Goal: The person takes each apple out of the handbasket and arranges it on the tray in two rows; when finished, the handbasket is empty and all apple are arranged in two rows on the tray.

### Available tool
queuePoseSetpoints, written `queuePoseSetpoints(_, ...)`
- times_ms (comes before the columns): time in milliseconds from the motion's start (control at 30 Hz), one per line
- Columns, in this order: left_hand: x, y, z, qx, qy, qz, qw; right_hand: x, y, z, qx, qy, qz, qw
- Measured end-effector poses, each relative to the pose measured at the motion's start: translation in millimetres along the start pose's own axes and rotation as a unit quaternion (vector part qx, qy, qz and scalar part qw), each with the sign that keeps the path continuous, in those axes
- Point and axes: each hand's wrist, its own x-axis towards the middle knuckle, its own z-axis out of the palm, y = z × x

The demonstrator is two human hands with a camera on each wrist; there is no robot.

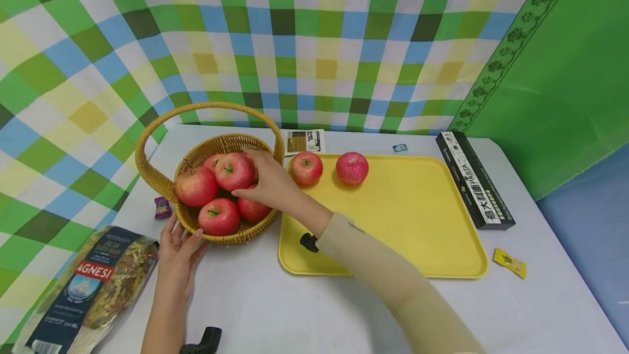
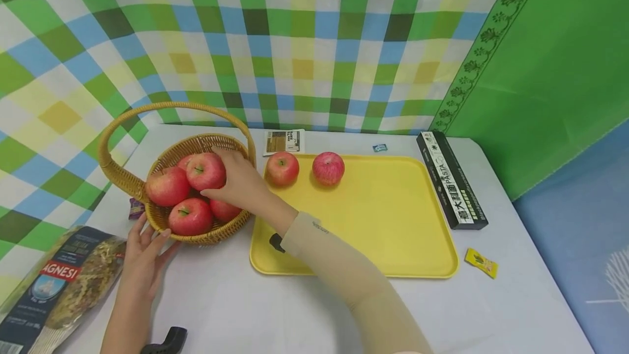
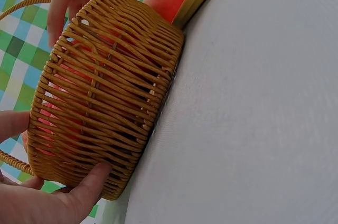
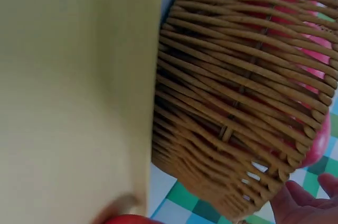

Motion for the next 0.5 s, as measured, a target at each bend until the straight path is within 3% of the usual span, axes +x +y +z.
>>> queuePoseSetpoints(133,-0.6,-0.5,-0.3,-0.001,-0.008,0.007,0.9999,10.1,-5.2,6.7,-0.046,-0.02,0.022,0.999)
queuePoseSetpoints(500,0.3,-0.6,-0.8,-0.002,-0.008,0.006,0.9999,18.8,-6.1,13.4,-0.058,-0.01,0.022,0.998)
